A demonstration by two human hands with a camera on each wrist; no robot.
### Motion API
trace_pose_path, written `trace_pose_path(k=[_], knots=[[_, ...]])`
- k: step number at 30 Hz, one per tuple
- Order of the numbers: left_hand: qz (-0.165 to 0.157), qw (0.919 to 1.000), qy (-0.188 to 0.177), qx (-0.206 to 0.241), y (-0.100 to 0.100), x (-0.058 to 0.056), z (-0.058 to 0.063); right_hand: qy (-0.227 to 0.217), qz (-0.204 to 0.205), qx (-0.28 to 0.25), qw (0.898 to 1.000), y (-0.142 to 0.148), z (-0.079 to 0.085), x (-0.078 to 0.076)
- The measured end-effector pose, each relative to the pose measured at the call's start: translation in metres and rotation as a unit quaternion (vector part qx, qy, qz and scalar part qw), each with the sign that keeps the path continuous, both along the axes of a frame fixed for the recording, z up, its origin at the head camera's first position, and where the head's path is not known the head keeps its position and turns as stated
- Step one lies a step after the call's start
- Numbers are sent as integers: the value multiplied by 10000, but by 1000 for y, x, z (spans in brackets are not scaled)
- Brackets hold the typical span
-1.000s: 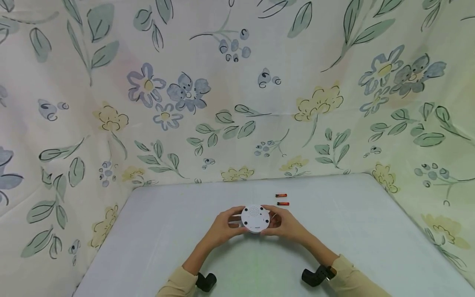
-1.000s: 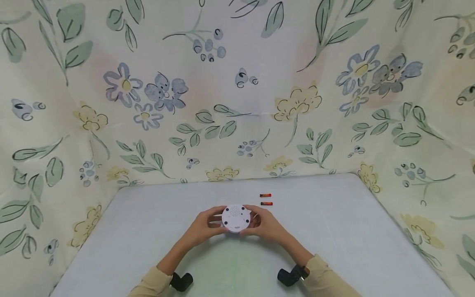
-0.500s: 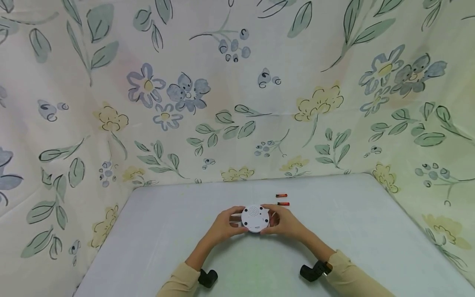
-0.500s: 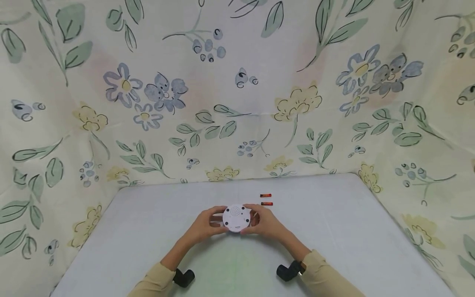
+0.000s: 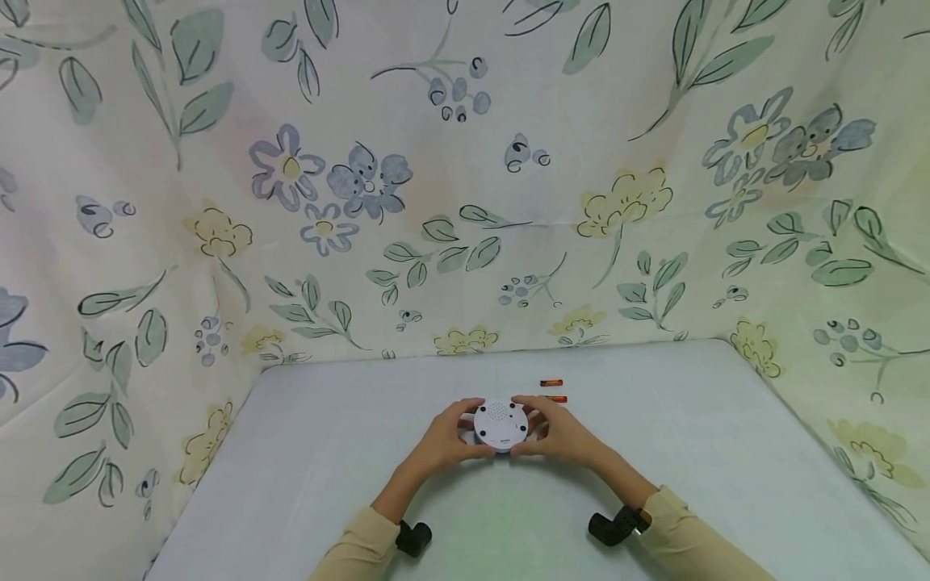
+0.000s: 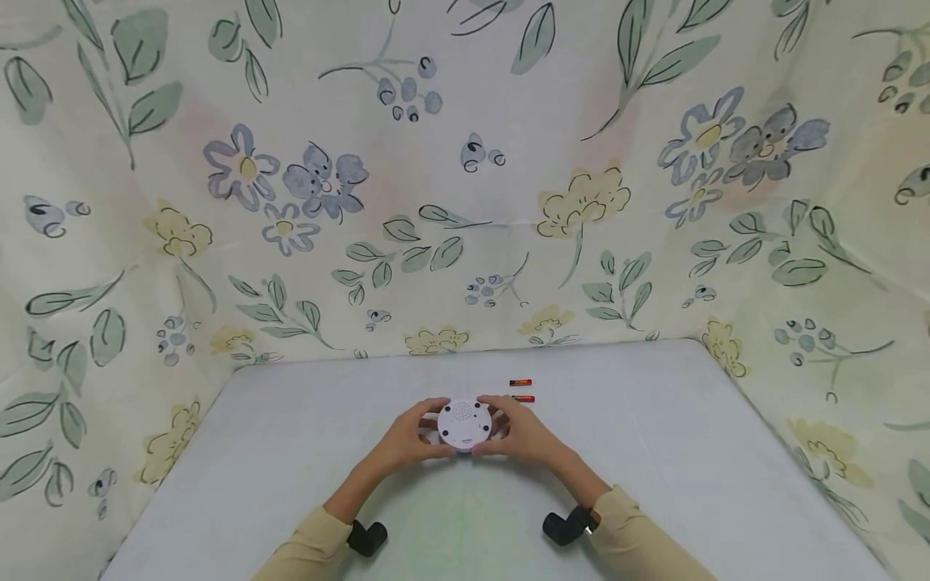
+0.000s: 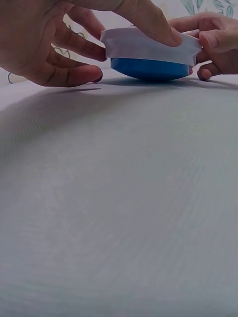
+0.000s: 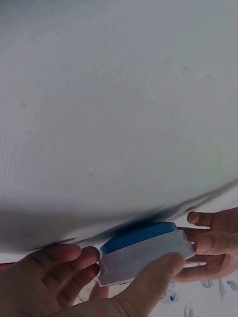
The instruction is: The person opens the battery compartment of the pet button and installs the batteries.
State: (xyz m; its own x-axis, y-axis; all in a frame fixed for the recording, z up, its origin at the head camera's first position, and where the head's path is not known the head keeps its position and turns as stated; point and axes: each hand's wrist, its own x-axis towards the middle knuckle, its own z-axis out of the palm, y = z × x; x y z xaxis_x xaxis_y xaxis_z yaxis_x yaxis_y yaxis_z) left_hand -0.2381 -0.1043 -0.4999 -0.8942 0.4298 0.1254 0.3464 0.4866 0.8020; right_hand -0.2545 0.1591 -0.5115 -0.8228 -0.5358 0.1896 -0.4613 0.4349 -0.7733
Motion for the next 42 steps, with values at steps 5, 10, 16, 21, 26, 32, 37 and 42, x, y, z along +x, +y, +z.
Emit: trace_pose_path(k=[5, 10, 16, 21, 26, 32, 37, 42], knots=[[-1, 10000, -13, 74, 1, 0, 1, 115, 70, -53, 9999, 2, 5, -3], [-84, 9997, -47, 221, 4, 0, 3, 144, 155, -116, 9997, 4, 9, -9], [-248, 9990, -9, 383, 7, 0, 3, 403, 268, -8, 9988, 3, 13, -12], [-245, 9988, -77, 420, 9, 0, 1, 487, 211, 134, 9985, 2, 15, -12], [-214, 9990, -80, 377, 13, 0, 1, 579, 223, 221, 9978, 1, 17, -12], [-183, 9993, -60, 324, 16, 2, 4, 607, 223, 588, 9962, -2, 22, -12], [-215, 9993, 217, 218, 15, 2, 5, 707, 305, 970, 9923, -6, 32, -11], [-219, 9991, 355, 123, 16, 1, 5, 774, 493, 1277, 9876, -10, 39, -12]])
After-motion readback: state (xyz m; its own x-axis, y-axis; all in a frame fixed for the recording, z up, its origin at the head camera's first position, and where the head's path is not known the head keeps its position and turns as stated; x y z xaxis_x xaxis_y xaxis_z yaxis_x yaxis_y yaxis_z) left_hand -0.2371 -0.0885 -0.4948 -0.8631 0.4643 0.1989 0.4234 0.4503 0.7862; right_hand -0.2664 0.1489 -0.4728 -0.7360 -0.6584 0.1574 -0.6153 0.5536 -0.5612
